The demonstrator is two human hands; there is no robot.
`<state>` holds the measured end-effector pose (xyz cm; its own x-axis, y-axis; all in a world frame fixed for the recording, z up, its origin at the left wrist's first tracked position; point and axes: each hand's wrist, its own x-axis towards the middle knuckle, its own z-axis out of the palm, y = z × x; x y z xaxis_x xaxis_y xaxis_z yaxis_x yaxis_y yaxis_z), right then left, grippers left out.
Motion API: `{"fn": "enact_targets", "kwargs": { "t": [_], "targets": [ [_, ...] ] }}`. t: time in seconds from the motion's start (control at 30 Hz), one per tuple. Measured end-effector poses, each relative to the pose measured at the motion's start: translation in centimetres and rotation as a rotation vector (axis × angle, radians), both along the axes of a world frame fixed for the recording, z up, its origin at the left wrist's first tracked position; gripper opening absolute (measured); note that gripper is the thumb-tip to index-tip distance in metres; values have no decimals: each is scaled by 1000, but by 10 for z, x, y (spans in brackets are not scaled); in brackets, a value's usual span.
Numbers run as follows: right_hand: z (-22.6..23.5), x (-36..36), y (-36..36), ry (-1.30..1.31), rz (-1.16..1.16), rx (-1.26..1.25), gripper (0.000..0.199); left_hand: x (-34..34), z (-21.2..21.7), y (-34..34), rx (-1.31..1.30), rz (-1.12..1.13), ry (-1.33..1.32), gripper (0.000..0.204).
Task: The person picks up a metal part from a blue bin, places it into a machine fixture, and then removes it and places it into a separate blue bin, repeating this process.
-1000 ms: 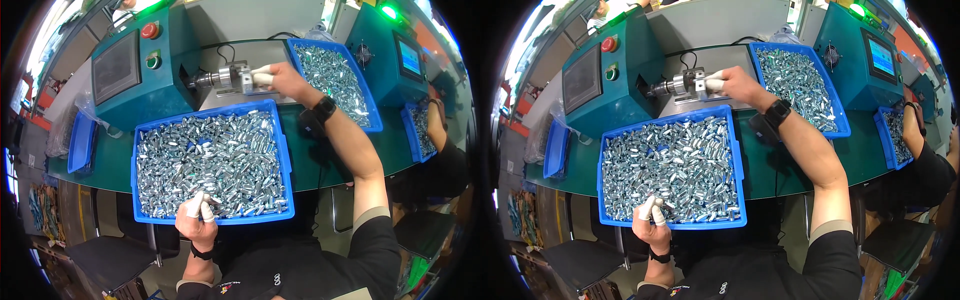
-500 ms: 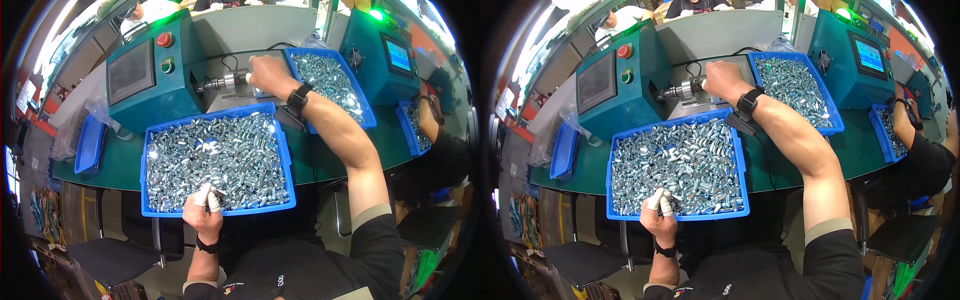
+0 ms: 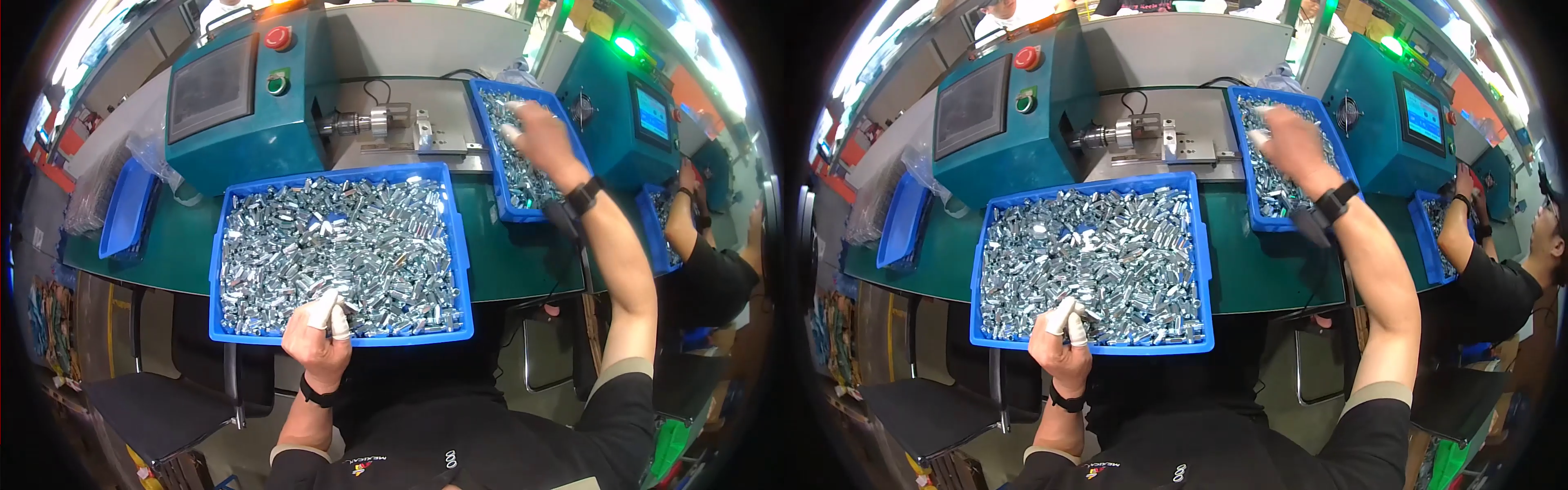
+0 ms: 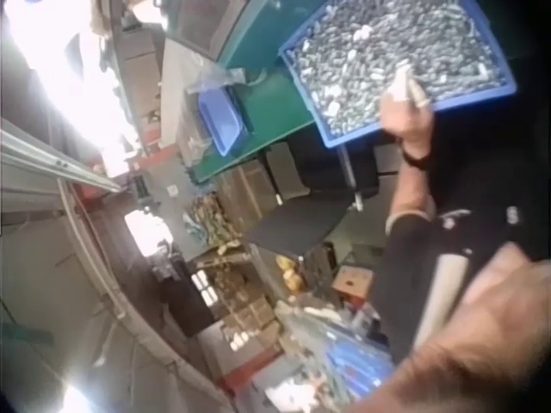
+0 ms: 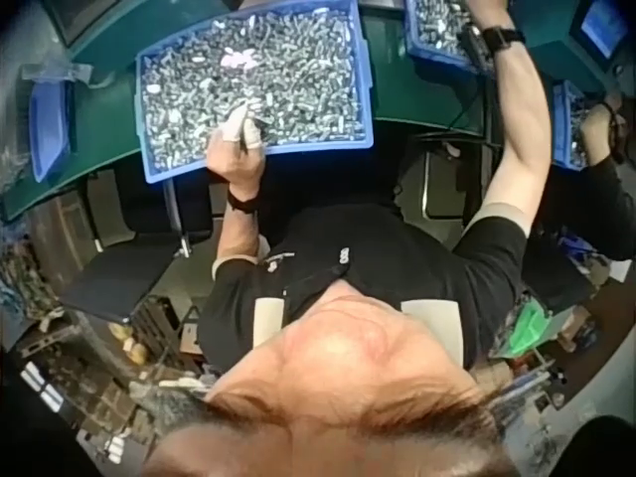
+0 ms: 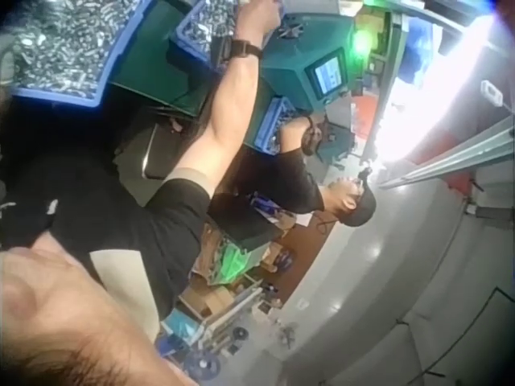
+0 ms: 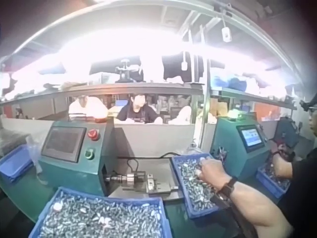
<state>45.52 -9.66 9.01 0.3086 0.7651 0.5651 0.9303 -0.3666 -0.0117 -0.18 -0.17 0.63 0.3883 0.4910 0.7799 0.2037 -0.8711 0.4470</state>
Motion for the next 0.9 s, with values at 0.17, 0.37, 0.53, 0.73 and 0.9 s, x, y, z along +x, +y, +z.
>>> {"fn": "enact_targets", "kwargs": {
  "t": [0.17,0.37,0.53,0.73,0.9],
  "targets": [
    [-39,-76,50,56,576,-156,29,0,-4,0,-6,12,18,20],
    [-51,-112,74,-231,435,-447,23,0,-6,-2,-16,38,17,20],
    [-42,-105,67,-2,648,-180,20,-4,-6,1,-13,31,18,20],
    [-6,-83,77,734,460,174,22,-4,0,0,-14,16,26,20],
    [-10,-53,100,819,272,239,24,-2,-5,2,-27,27,13,20]
  ]
}}
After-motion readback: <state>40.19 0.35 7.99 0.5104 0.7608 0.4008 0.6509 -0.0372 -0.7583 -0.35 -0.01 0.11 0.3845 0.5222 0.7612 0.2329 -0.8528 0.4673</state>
